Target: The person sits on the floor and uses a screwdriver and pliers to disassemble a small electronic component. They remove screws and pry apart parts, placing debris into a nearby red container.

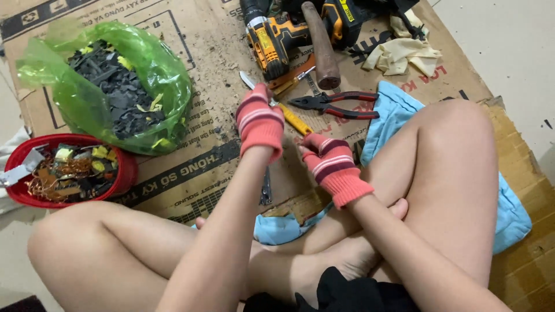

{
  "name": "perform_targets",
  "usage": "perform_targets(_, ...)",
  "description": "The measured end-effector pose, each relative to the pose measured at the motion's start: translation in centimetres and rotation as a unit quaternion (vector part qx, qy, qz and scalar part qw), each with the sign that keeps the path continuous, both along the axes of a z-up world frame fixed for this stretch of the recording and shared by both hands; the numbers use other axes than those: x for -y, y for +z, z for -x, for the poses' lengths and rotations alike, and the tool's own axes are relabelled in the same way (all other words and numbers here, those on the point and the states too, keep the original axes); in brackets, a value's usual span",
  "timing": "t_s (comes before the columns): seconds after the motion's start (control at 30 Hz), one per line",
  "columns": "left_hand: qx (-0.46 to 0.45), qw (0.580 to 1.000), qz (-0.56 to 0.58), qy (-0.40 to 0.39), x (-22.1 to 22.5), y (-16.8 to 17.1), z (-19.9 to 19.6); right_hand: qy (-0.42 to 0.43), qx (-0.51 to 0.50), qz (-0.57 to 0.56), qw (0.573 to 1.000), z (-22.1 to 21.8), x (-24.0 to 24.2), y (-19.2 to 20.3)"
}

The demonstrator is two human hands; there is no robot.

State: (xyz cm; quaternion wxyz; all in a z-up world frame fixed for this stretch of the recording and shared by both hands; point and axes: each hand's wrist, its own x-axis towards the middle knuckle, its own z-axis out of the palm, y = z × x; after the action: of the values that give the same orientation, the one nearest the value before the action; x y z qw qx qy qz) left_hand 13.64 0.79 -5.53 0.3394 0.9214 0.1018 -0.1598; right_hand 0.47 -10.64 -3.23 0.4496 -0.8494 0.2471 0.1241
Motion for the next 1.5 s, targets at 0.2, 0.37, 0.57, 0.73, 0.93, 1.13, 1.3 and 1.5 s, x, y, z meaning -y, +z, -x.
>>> perform_targets(0.2, 0.089, 0.968, -0.173, -0.161, 2.8, -1.3, -2.5, -0.015, 0.025, 0.004, 1.0, -0.2, 0.0, -1.7)
perform_targets(0.37, 0.13, 0.952, -0.212, -0.181, 4.1, -5.3, -3.6, -0.019, 0.036, 0.006, 0.999, -0.6, 0.5, -2.0)
perform_targets(0.57, 0.147, 0.949, -0.213, -0.178, 4.0, -4.6, -3.9, -0.019, 0.024, 0.007, 1.0, -1.5, 0.5, -2.3)
perform_targets(0.73, 0.088, 0.969, -0.181, -0.144, 2.2, -0.9, -0.1, -0.053, -0.03, 0.0, 0.998, -1.9, 1.4, -1.7)
perform_targets(0.93, 0.026, 0.986, -0.146, -0.077, -0.2, 3.0, 8.9, -0.14, -0.095, -0.248, 0.954, 0.0, -1.3, 3.1)
perform_targets(1.13, -0.042, 0.995, -0.092, -0.016, -3.1, 6.0, 15.8, -0.257, -0.174, -0.309, 0.899, 3.4, -2.7, 2.2)
perform_targets(1.3, -0.04, 0.994, -0.099, 0.038, -5.3, 7.1, 16.8, -0.213, -0.108, -0.26, 0.936, 3.7, -1.0, -1.5)
perform_targets(1.5, -0.051, 0.979, -0.19, 0.053, -6.1, 2.8, 13.5, -0.175, -0.074, -0.25, 0.95, 4.6, -2.3, 1.8)
